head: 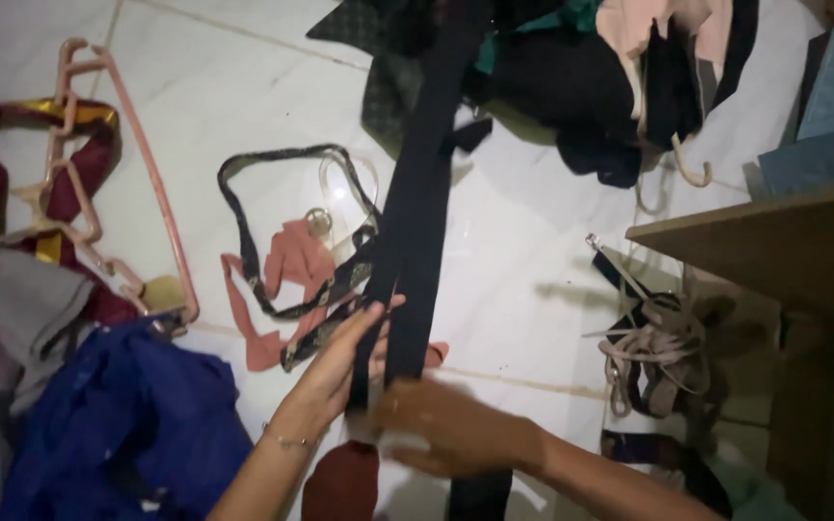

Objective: Sorting and organizing various clothes and accessories on the floor and placing them into a cabinet.

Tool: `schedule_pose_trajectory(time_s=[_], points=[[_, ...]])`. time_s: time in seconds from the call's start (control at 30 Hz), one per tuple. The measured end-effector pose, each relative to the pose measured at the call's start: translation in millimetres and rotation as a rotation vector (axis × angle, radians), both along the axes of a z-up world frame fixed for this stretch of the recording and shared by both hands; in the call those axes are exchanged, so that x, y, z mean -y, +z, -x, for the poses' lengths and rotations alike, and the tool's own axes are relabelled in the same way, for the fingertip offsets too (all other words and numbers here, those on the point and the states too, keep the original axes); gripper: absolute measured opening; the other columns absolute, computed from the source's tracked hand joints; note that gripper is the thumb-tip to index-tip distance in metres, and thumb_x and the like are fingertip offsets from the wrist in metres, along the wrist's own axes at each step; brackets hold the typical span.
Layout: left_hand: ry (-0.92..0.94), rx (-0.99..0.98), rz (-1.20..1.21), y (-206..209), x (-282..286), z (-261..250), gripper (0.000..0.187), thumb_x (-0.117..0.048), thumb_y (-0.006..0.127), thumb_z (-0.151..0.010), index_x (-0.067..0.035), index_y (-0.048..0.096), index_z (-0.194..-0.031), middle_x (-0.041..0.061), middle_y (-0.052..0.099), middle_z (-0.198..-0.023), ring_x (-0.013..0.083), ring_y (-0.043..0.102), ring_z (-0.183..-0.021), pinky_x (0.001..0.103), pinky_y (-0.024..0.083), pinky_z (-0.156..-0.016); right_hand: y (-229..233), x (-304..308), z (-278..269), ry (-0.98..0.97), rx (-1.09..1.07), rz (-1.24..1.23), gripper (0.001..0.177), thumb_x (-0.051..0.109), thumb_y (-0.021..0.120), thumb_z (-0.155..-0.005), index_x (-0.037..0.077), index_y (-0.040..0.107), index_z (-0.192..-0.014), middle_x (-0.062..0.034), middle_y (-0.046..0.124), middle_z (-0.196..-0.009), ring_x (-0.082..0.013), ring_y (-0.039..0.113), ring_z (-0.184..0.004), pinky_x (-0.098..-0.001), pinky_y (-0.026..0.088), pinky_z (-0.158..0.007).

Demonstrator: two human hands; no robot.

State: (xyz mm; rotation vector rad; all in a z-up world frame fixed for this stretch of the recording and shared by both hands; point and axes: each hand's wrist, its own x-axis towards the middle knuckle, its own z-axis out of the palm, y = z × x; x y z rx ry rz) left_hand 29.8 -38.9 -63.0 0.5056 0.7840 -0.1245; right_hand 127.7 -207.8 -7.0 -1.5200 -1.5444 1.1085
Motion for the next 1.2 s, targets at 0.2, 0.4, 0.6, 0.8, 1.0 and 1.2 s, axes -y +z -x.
schedule_pose_trajectory(time_s=[0.2, 0.4, 0.6, 0.8, 1.0, 1.2], points=[[-0.187, -0.119, -0.366, -15, 12, 20, 0.034, -0.027, 0.061, -0.103, 0.006, 0.070, -0.109, 0.007, 0.073, -0.083, 0.0151, 0.068, -0.067, 0.031, 0.058, -0.061, -63, 16, -20, 0.190, -0.321, 0.064, 0.032, 0.012, 0.067, -0.097, 0.003, 0.066, -0.127, -0.0121, 0.067, -0.121, -0.0250, 0.061, -0.113, -0.0371, 0.050, -0.098], [-0.197, 0.089, -0.380, -7, 28, 28, 0.017, -0.019, 0.071, -0.088, -0.005, 0.077, -0.096, 0.001, 0.078, -0.081, 0.0088, 0.069, -0.067, 0.027, 0.059, -0.061, -78, -52, -118, -0.832, -0.475, 0.120, 0.043, 0.027, 0.064, -0.097, 0.004, 0.058, -0.133, -0.0019, 0.070, -0.114, -0.0120, 0.064, -0.098, -0.0275, 0.055, -0.084], [-0.638, 0.533, -0.848, -27, 55, 48, 0.022, -0.022, 0.080, -0.088, -0.001, 0.074, -0.086, 0.000, 0.070, -0.071, 0.0083, 0.062, -0.064, 0.029, 0.052, -0.062, -100, -59, -208, -0.829, -1.225, 0.179, 0.033, 0.026, 0.064, -0.098, -0.003, 0.065, -0.114, -0.0127, 0.073, -0.102, -0.0177, 0.064, -0.080, -0.0298, 0.055, -0.077], [-0.732, 0.217, -0.750, -94, 56, 69, 0.026, -0.024, 0.078, -0.092, 0.002, 0.073, -0.088, 0.005, 0.066, -0.070, 0.0098, 0.055, -0.066, 0.030, 0.051, -0.060, -57, -6, -214, -0.940, -1.200, -0.207, 0.019, 0.007, 0.067, -0.097, 0.012, 0.065, -0.116, -0.0065, 0.069, -0.104, -0.0151, 0.059, -0.075, -0.0276, 0.051, -0.072], [-0.374, 0.028, -0.485, -130, 58, 69, 0.046, -0.021, 0.070, -0.096, -0.008, 0.057, -0.138, 0.009, 0.062, -0.093, 0.0136, 0.055, -0.081, 0.026, 0.046, -0.069, -70, 31, -138, -0.784, 0.415, -0.355, 0.055, -0.015, 0.057, -0.100, 0.003, 0.053, -0.152, -0.0199, 0.061, -0.147, -0.0420, 0.063, -0.130, -0.0469, 0.052, -0.106], [-0.377, 0.205, -0.447, -133, 62, 75, 0.057, 0.002, 0.068, -0.086, -0.007, 0.053, -0.140, 0.008, 0.064, -0.102, 0.0142, 0.064, -0.093, 0.024, 0.053, -0.084, -92, 35, -72, -0.702, 0.638, -0.083, 0.077, -0.019, 0.050, -0.077, 0.016, 0.062, -0.145, -0.0136, 0.065, -0.138, -0.0379, 0.069, -0.116, -0.0401, 0.056, -0.097]])
